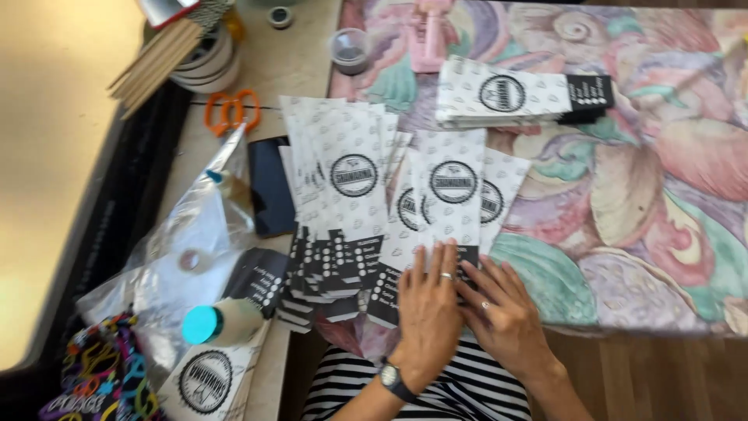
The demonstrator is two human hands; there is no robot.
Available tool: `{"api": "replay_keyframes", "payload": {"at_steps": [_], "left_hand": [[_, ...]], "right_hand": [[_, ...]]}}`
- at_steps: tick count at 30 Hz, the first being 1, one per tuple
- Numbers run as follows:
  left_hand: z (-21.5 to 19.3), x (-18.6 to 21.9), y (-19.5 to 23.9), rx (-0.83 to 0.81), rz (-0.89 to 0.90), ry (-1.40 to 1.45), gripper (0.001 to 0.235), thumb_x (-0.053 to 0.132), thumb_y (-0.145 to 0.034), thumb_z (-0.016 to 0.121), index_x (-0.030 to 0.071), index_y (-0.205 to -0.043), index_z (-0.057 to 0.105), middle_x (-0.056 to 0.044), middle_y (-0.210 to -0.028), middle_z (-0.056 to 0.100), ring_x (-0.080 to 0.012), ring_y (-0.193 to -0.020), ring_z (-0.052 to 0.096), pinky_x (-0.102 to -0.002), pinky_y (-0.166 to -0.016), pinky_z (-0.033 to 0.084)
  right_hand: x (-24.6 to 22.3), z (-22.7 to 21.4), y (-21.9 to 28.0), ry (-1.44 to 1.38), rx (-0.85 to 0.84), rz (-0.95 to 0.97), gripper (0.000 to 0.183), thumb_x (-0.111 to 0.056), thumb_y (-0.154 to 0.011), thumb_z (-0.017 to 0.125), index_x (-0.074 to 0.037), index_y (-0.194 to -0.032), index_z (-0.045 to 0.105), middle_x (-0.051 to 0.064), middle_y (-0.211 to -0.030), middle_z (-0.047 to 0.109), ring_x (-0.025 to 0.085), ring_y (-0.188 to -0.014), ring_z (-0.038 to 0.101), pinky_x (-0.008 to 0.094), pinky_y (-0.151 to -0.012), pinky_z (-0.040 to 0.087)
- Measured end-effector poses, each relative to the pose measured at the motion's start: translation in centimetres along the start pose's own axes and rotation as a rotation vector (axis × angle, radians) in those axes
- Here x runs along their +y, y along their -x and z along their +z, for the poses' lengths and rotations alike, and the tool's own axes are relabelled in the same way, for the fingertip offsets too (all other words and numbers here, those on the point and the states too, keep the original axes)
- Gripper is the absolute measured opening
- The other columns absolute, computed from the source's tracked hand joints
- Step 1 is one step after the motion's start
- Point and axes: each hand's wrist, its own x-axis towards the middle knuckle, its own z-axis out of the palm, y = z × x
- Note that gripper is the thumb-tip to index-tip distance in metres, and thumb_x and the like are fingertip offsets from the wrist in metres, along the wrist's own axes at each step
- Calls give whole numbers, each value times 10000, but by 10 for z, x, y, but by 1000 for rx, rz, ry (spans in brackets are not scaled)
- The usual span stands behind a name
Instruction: Applying glue to the edges of paper shawarma wraps and folding them to create a sleeve.
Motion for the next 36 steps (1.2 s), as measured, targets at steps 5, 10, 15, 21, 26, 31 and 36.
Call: {"api": "replay_keyframes", "payload": {"at_steps": [5, 10, 15, 21, 26, 31, 36], "left_hand": [[-19, -35, -13, -44, 2, 13, 766, 137, -888, 750, 122, -1556, 376, -71, -1416, 632, -278, -1303, 546, -421, -1048, 435], [-28, -43, -16, 4, 154, 112, 785, 264, -954, 706, 109, -1599, 287, -56, -1303, 673, -347, -1332, 497, -465, -987, 368], [-25, -42, -17, -48, 249, -18, 910, 402, -925, 743, 185, -1636, 217, -34, -1642, 425, -308, -1545, 311, -434, -1118, 312], [-32, -44, -22, -47, 233, -60, 871, 506, -954, 653, 181, -1631, 211, -46, -1529, 563, -358, -1504, 376, -462, -1123, 304], [-22, -35, -24, 167, 168, -89, 657, 186, -871, 714, 89, -1463, 445, -186, -1470, 490, -374, -1404, 437, -526, -1122, 407], [-8, 23, -16, 2, 520, 306, 428, -170, -874, 521, -89, -1288, 591, -293, -1386, 541, -414, -1319, 491, -531, -1150, 394], [30, 44, -9, -184, 644, 338, 360, 130, -1043, 581, -160, -1251, 622, -331, -1444, 536, -476, -1464, 387, -558, -1247, 298]], "right_hand": [[41, -18, 10, 37, 19, 169, 343, -149, -800, 819, -114, -1134, 749, 87, -1288, 719, 356, -1377, 561, 561, -1252, 350], [31, -27, 6, -48, 92, 136, 363, -27, -828, 783, -60, -1180, 698, 116, -1347, 668, 308, -1390, 537, 473, -1264, 384], [16, -9, 6, -179, -125, -26, 516, -7, -922, 672, 37, -1417, 534, 193, -1541, 497, 330, -1469, 449, 487, -1290, 257], [44, -34, 33, -106, -19, 143, 452, -49, -865, 736, -60, -1306, 640, 161, -1415, 633, 276, -1368, 562, 461, -1291, 336], [43, -61, 35, -229, 140, 192, 303, -12, -906, 710, -14, -1208, 685, 172, -1406, 600, 366, -1375, 568, 489, -1223, 470], [53, -60, 44, -223, 102, 82, 330, -2, -872, 743, 45, -1189, 666, 189, -1302, 656, 389, -1325, 602, 558, -1217, 460], [54, -67, 47, -179, 45, 14, 376, -32, -862, 764, 65, -1205, 643, 197, -1294, 651, 405, -1310, 600, 606, -1209, 444]]}}
